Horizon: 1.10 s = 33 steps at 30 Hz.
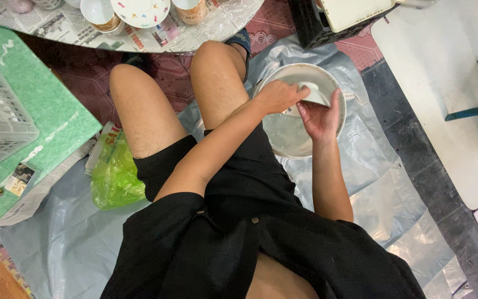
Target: The person sits on the floor and washes various ceramic bowls and plates by hand in a bucket of water. They scrub the items, rinse them, and place them on a nearby table covered with newspaper.
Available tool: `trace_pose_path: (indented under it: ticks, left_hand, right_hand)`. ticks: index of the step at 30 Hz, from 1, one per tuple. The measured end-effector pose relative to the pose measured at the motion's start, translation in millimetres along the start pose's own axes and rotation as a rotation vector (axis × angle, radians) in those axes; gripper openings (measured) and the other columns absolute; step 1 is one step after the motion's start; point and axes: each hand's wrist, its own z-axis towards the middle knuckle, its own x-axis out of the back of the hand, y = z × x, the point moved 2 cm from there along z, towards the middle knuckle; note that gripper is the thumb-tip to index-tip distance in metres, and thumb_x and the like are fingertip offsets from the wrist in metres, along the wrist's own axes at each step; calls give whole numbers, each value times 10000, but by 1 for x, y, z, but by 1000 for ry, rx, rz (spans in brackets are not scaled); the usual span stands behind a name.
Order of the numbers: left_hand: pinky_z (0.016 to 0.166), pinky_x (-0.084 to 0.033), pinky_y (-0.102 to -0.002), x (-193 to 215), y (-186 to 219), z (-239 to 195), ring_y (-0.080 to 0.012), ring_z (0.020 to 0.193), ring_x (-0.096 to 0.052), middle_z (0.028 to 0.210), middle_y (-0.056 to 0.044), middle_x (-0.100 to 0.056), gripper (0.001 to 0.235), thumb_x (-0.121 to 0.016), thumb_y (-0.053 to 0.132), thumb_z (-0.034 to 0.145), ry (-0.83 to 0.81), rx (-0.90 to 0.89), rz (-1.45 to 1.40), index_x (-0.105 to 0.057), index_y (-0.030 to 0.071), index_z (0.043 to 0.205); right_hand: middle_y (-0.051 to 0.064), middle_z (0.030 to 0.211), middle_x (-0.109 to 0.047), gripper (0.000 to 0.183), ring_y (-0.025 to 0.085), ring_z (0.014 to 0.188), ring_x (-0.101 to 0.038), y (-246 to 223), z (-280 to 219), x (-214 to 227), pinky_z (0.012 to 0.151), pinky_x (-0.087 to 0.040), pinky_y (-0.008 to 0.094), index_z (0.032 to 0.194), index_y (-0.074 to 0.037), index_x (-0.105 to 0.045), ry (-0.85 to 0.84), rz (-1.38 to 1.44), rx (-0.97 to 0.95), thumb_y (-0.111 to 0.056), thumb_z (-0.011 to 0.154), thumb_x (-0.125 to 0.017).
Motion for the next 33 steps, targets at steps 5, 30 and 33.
trace_pose_path:
  ticks: [5,30,33]
  left_hand:
    - [644,-549,-523,10,4,-11,-399,782,-718,945,-162,-699,550,-771,263,813,-114,24,-181,-510,140,1282]
    - [786,-548,-476,2,-19,-20,-300,932,-716,1158,-74,-676,342,-686,208,907,-6,403,-589,-528,155,1205]
    - [801,-553,-473,4,-18,-19,-308,964,-711,1159,-74,-679,343,-691,206,902,4,398,-585,-531,147,1199]
  right_hand:
    - [148,1276,-683,401,279,1176,-673,19,6,63,961,-597,400,1364,10,-547,155,37,80,-276,1082,-526]
    - [285,776,-653,558,407,739,-655,31,9,44,727,-510,498,827,76,-641,-175,-2098,-73,-466,909,-746]
    - [285,835,-670,560,417,819,-669,38,9,38,784,-509,499,860,73,-648,-199,-2140,-184,-479,906,-730]
